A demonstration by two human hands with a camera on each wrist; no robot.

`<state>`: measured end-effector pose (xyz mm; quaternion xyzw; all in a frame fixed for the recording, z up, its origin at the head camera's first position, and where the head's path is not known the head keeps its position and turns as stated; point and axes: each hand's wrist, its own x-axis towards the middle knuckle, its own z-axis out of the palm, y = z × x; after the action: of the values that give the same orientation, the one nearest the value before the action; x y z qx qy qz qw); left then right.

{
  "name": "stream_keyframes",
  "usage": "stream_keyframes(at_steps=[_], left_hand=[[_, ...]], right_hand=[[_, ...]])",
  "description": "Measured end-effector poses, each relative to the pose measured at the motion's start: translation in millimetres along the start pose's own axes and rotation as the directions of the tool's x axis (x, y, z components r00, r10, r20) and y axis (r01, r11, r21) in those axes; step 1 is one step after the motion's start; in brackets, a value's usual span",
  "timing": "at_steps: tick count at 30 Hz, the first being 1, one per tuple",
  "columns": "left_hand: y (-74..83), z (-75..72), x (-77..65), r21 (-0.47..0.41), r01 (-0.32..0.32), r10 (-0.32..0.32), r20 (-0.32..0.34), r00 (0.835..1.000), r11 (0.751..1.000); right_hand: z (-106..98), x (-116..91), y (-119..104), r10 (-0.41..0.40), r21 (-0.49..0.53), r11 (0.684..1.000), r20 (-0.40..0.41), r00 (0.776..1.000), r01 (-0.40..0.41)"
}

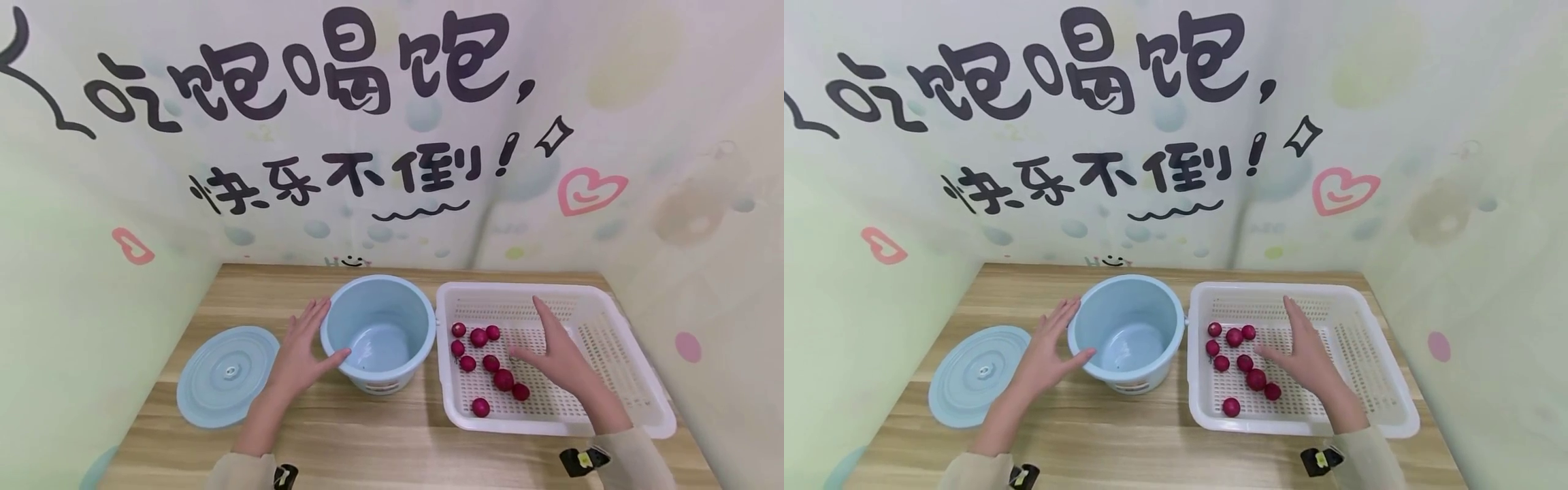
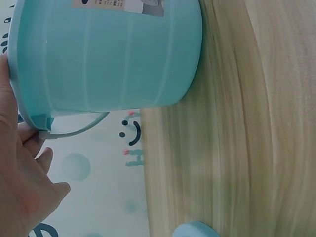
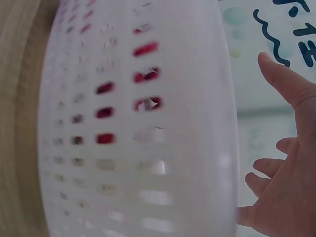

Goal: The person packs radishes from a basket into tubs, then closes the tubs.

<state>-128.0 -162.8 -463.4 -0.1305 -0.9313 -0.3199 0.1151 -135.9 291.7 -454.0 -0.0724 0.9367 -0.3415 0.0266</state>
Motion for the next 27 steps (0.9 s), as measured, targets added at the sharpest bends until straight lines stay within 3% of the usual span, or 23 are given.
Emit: stream_keyframes(at_steps=[9,16,24,27], left_hand=[[-1.1,-0.4,-1.4,-0.024,0.021,-0.021,-0.019,1.0,0.999],[1.2,1.2,0.3,-0.007,0.023,-0.023,-0.001,1.0,1.0],[1.6,3.0,-0.2,0.007,0.023,-0.023,-0.002,1.0,1.0],[1.6,3.0,0.1,0.012,0.01,-0.01,-0.019,1.0,1.0]], right_hand=[[21.6,-6.1,17.2,0.0,0.067,0.998,0.026,1.0,-0.001],[32.4,-11.6,33.1,0.02,0.178,0.983,0.076,0.997,-0.033],[35.0,-11.5,36.6,0.012,0.212,0.976,0.2,0.98,-0.055],[35.2,-10.3,36.8,0.042,0.223,0.97,0.245,0.969,-0.098]])
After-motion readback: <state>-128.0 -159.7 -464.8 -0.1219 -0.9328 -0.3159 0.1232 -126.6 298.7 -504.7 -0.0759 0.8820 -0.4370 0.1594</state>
